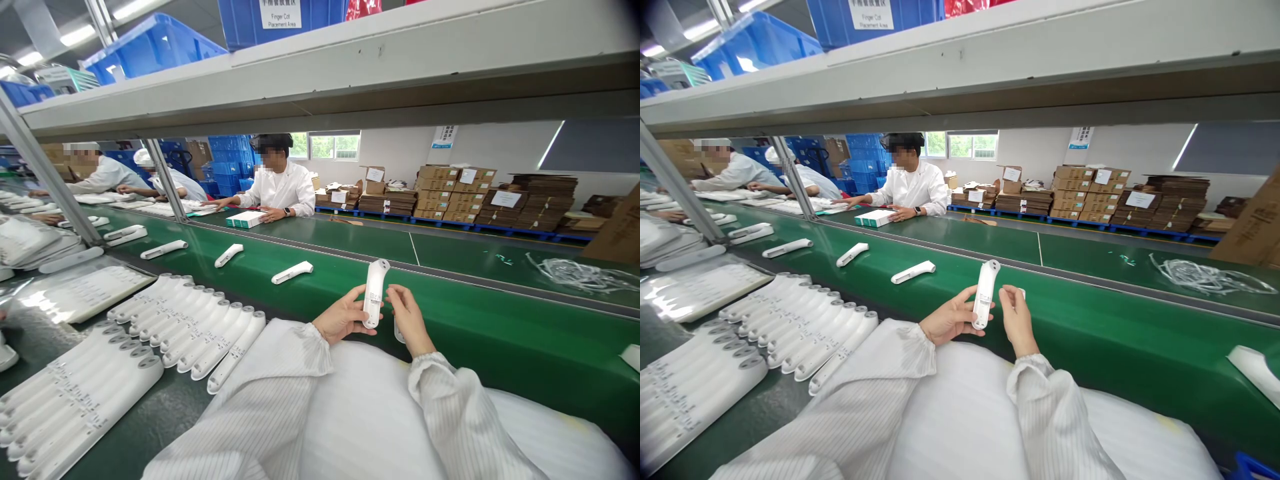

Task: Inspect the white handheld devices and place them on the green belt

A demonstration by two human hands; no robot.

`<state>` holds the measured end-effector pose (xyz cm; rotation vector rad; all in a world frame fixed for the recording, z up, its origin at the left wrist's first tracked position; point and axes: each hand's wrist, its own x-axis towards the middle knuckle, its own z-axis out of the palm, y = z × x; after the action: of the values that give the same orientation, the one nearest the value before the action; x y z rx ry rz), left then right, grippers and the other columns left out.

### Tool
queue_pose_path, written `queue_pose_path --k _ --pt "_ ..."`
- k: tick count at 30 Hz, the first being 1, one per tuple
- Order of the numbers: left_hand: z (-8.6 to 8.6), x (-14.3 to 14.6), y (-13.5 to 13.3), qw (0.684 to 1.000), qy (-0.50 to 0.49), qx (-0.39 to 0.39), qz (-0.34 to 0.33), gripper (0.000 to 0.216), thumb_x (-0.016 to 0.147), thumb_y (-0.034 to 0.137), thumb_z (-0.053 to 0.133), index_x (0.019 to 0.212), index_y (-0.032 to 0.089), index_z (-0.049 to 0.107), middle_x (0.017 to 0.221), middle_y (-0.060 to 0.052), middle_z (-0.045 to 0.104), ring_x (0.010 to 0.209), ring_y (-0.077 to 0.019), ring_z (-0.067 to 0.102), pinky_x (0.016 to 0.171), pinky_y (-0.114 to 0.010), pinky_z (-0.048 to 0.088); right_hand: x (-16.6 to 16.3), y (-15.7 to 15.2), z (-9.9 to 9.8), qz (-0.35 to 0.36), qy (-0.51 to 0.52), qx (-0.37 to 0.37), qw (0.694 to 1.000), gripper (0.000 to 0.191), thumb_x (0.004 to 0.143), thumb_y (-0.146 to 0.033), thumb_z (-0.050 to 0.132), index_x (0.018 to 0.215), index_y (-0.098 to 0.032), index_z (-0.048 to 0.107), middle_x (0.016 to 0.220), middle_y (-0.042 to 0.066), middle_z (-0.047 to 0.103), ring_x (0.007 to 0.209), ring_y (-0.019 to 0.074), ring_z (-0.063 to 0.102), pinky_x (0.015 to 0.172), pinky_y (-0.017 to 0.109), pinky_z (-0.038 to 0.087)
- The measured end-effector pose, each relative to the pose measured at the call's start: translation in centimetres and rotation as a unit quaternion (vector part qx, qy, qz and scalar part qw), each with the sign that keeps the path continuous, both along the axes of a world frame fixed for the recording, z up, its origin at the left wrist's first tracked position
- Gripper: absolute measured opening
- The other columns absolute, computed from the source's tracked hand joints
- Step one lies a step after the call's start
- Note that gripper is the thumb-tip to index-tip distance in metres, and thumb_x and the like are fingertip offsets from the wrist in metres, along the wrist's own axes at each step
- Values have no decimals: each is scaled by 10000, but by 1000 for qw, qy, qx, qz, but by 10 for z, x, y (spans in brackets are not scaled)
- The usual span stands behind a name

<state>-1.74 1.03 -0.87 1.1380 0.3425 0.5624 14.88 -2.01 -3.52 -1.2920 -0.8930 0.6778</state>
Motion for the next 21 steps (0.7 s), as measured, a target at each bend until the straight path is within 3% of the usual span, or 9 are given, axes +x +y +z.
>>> queue_pose_path --k 3,7,10,13,16,19,21 --pt "-1 1 0 1000 -1 8 -3 718 668 143 673 1295 290 357 1157 -97 537 1005 -220 554 761 -378 500 -14 -4 7 75 115 28 990 244 729 -456 584 851 -246 601 869 4 631 748 154 560 580 251 419" --pt "-5 7 -1 998 28 46 32 746 637 183 712 1286 283 358 1024 -66 553 862 -168 578 712 -351 512 -23 -7 13 107 147 56 982 283 636 -343 718 858 -230 584 795 -12 646 722 140 570 600 242 442" --pt "-10 13 0 990 64 88 89 771 633 259 722 1295 269 327 937 -45 539 745 -133 570 607 -278 503 -22 -8 15 142 193 38 970 276 643 -336 711 869 -219 605 845 3 663 753 147 588 613 249 453" --pt "-14 14 6 965 124 153 173 592 746 389 594 1264 222 359 885 -49 547 688 -121 552 556 -239 470 -18 -9 17 205 281 -2 938 225 707 -362 632 866 -202 635 900 32 678 801 183 611 616 282 470" --pt "-16 4 19 886 222 295 282 435 806 353 504 1205 195 434 920 -66 569 785 -155 552 713 -310 474 -15 -12 21 232 350 -31 907 206 736 -321 568 874 -196 655 880 34 694 816 200 630 648 305 484" --pt "-15 -13 37 751 314 429 392 440 792 229 497 1226 199 433 1141 -98 522 1074 -222 464 932 -377 370 -13 -16 25 248 367 -36 896 231 750 -305 528 916 -213 660 875 22 701 796 195 642 661 305 489" --pt "-15 -25 49 677 383 444 445 495 790 183 470 1278 185 383 1300 -116 413 1220 -248 339 997 -401 296 -12 -18 26 254 365 -31 895 253 760 -309 512 946 -218 658 882 19 701 771 191 645 642 300 492"
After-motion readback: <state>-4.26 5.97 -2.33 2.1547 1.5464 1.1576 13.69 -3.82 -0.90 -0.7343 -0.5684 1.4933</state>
